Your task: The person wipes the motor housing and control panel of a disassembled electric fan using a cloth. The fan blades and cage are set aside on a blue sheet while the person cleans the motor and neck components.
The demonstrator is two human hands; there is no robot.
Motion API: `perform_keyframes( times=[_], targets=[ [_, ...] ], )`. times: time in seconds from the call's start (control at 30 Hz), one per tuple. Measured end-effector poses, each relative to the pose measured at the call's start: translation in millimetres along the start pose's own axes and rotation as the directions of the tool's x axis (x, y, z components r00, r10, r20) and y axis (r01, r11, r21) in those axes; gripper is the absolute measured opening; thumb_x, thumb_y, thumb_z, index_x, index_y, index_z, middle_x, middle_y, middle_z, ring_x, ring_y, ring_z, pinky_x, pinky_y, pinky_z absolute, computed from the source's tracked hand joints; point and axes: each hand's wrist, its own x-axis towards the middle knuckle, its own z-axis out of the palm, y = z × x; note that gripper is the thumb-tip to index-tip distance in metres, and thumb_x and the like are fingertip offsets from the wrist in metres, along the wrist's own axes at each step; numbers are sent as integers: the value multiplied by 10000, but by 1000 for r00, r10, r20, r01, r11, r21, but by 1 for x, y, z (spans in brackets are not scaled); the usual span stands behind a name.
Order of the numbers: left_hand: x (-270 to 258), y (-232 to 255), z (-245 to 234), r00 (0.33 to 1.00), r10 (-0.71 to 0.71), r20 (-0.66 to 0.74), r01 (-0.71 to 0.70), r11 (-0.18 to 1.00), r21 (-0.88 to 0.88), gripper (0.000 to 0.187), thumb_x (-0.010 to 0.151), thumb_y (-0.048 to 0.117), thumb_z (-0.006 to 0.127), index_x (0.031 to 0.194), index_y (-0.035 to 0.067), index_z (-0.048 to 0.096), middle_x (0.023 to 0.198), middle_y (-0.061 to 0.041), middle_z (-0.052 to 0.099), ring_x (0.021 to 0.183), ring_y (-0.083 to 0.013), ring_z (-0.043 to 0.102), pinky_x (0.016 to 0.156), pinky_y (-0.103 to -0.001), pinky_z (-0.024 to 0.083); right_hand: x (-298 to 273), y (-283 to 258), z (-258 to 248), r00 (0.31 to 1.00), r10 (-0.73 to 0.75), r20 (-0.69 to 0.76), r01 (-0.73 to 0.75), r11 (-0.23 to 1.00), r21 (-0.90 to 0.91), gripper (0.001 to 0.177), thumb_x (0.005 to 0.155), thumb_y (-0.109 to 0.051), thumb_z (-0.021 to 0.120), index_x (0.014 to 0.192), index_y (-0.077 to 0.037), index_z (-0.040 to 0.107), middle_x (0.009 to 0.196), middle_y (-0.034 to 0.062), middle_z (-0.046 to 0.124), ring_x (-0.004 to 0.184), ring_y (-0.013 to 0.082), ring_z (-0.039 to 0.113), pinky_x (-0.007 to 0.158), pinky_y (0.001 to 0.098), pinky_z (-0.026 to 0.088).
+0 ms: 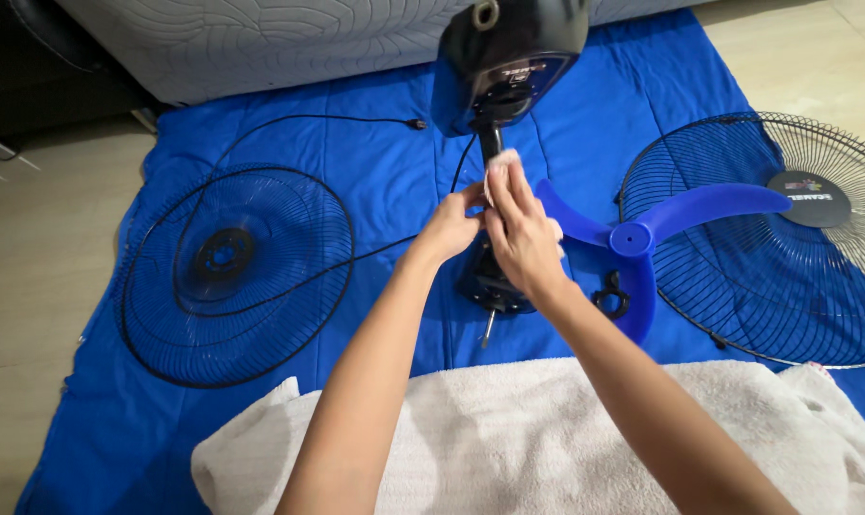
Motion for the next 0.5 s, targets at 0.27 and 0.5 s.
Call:
perform_keyframes(
  times=[0.27, 0.5],
  targets=[
    [0, 4, 5, 998, 42, -43, -35, 988, 147, 525, 894, 14, 672, 1409, 50, 574, 1319, -151, 701, 1232, -262, 668, 1033, -366, 516, 30, 8, -4, 998, 57, -7, -57, 998, 17, 463, 1075, -150, 526, 1530, -66, 500, 1589, 287, 433, 1394, 435, 510, 1137, 430, 439],
    [-6, 15, 8, 999, -9, -50, 15, 992, 122, 544, 906, 41, 666, 1438, 61, 550, 1251, -152, 731, 1164, -263, 706, 975, -366, 548, 7, 11, -18, 910, 368, 189, -414, 810, 414, 478, 1061, -171, 472, 1537, -135, 461, 1311, 184, 673, 1156, 198, 635, 1002, 316, 479]
  ],
)
